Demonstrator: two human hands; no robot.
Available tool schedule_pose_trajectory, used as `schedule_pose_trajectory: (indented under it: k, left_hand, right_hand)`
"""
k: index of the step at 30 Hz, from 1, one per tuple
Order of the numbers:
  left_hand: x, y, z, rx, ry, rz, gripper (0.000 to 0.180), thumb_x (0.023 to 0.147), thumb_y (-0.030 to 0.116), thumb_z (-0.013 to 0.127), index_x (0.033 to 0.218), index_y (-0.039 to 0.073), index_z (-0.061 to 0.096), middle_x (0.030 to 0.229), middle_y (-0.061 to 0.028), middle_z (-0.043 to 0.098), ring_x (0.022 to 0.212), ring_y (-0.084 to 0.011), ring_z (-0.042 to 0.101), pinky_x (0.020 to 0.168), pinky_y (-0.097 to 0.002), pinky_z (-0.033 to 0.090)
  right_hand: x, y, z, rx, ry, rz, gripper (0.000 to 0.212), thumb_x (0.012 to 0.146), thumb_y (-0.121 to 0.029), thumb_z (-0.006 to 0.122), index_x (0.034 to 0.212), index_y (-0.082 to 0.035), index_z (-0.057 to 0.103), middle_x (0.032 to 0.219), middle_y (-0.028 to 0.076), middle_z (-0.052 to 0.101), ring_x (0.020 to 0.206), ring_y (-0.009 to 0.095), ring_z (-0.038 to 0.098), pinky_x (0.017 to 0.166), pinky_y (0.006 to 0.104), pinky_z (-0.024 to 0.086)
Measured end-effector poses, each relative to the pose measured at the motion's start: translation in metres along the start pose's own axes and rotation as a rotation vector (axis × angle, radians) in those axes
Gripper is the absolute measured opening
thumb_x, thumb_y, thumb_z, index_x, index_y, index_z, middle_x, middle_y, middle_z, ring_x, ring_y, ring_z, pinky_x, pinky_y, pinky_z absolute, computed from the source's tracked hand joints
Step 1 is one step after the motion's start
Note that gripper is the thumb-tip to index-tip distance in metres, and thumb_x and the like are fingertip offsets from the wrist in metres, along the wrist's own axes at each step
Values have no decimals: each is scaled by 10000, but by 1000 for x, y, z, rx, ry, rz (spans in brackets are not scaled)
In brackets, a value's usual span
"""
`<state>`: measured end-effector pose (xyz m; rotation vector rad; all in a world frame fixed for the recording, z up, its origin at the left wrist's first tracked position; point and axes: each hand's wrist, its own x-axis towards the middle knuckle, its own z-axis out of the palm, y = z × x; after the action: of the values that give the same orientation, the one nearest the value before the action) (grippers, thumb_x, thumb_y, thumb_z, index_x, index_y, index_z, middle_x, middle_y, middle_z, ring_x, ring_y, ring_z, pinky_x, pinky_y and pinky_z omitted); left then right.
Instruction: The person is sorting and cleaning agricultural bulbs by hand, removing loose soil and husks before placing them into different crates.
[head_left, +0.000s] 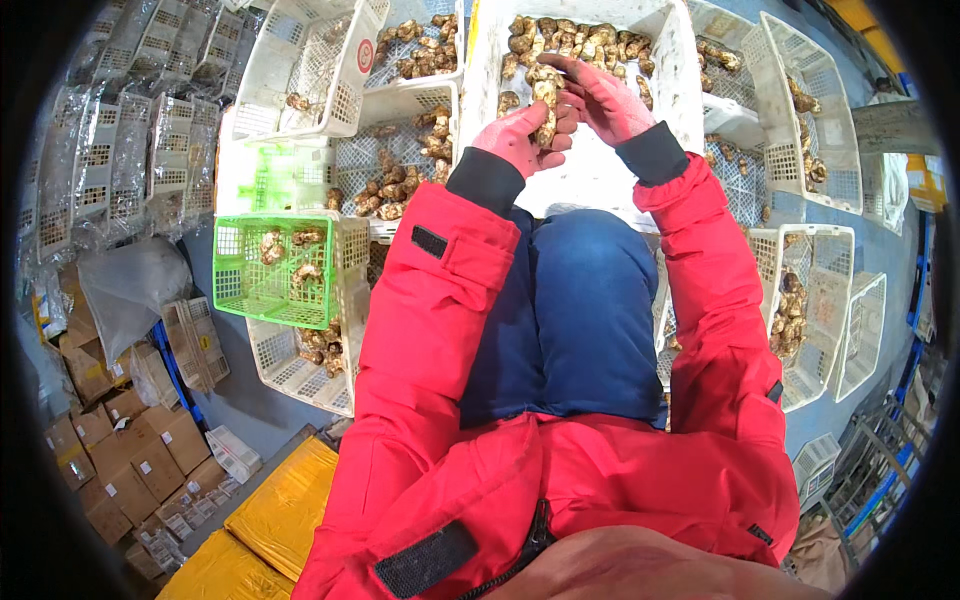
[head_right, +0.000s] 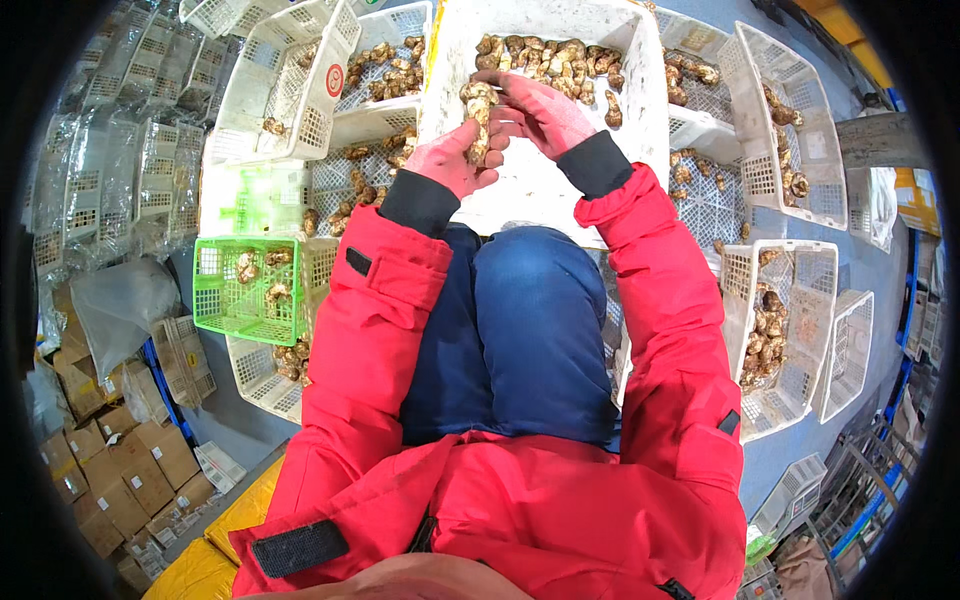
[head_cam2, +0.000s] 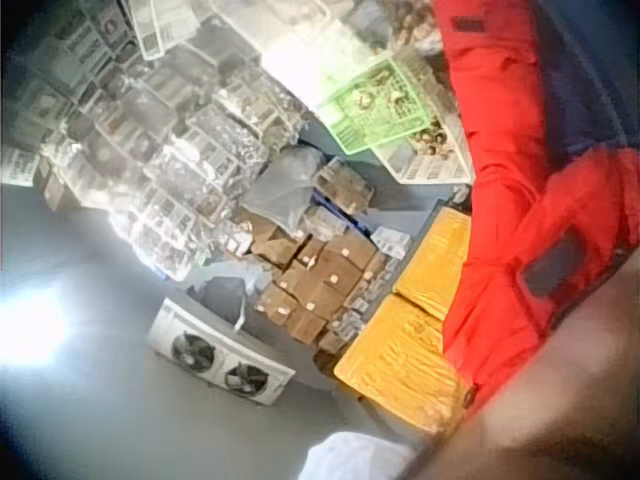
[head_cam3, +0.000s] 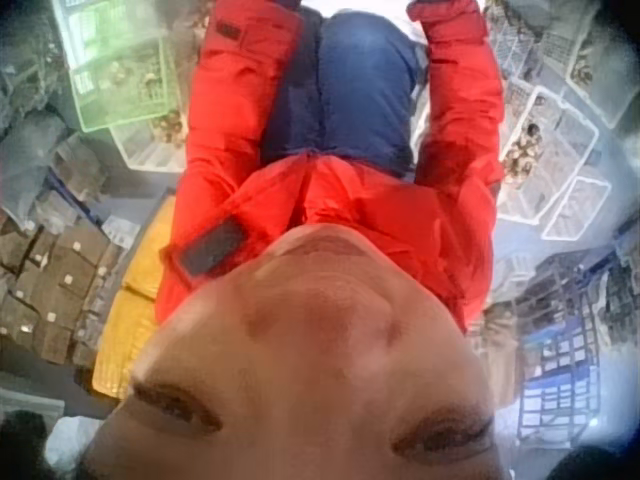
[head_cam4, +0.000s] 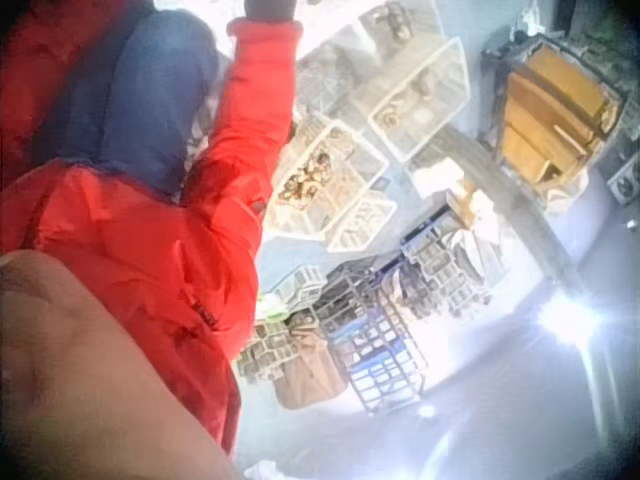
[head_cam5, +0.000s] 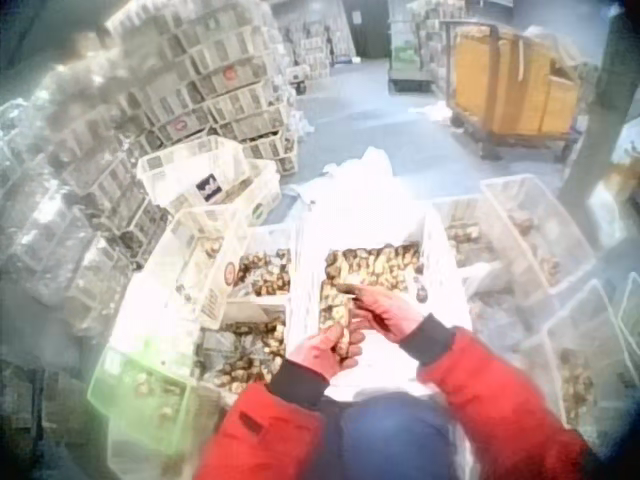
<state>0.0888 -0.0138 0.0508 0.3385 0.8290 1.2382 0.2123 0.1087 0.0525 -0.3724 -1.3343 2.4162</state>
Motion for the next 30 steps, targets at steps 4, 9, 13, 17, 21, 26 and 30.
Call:
schedule_pose_trajectory:
  k: [4,9,13,17,21,26,30]
  left_hand:
    - [4,2,3,-201,-88,-48,361,859,353,367,1084,84,454,1033,-63,518,907,-148,499,759,-281,403]
    - [7,-5,6,378,301,57,304,801,283,466,958,23,468,874,-143,577,687,-241,589,609,-346,481]
    - [2,3,-2,199,222,-64,333,810,305,474,993,26,484,900,-134,568,725,-218,568,635,-329,463]
    - [-12,18,-19,26,199,-24,327,820,296,451,976,10,482,899,-149,561,738,-241,569,627,-337,461]
    - [-37,29,-63,-317,-6,35,280,816,265,438,931,13,476,815,-93,497,654,-176,453,551,-289,375]
    - [-83,28,-76,-223,162,203,264,823,271,440,950,41,450,799,-27,411,665,-144,385,568,-266,327]
    - [-186,10,-98,-175,678,393,278,828,292,458,991,68,468,899,-50,478,747,-148,445,648,-276,379]
  right_hand:
    - [11,-5,8,-161,8,-56,381,852,-324,422,1137,-73,463,864,17,557,756,68,524,671,179,420]
    - [15,-4,11,-519,135,-146,334,820,-243,484,1119,-94,496,917,16,554,804,69,522,718,202,423]
    - [13,7,-17,-292,221,-51,367,828,-247,467,1154,-78,453,974,44,558,852,117,552,723,217,445]
    - [-2,9,-47,-185,284,-34,341,825,-233,480,1114,-51,478,949,83,579,797,111,570,650,195,464]
    - [-19,7,-74,-147,384,31,324,841,-208,444,1120,-46,467,944,89,576,773,133,573,664,208,462]
    - [-15,25,-116,-188,420,157,335,841,-252,451,1126,-76,463,961,70,569,800,123,558,679,224,453]
    - [3,51,-111,-203,439,305,301,838,-228,451,1107,-94,474,950,82,583,729,105,566,591,189,444]
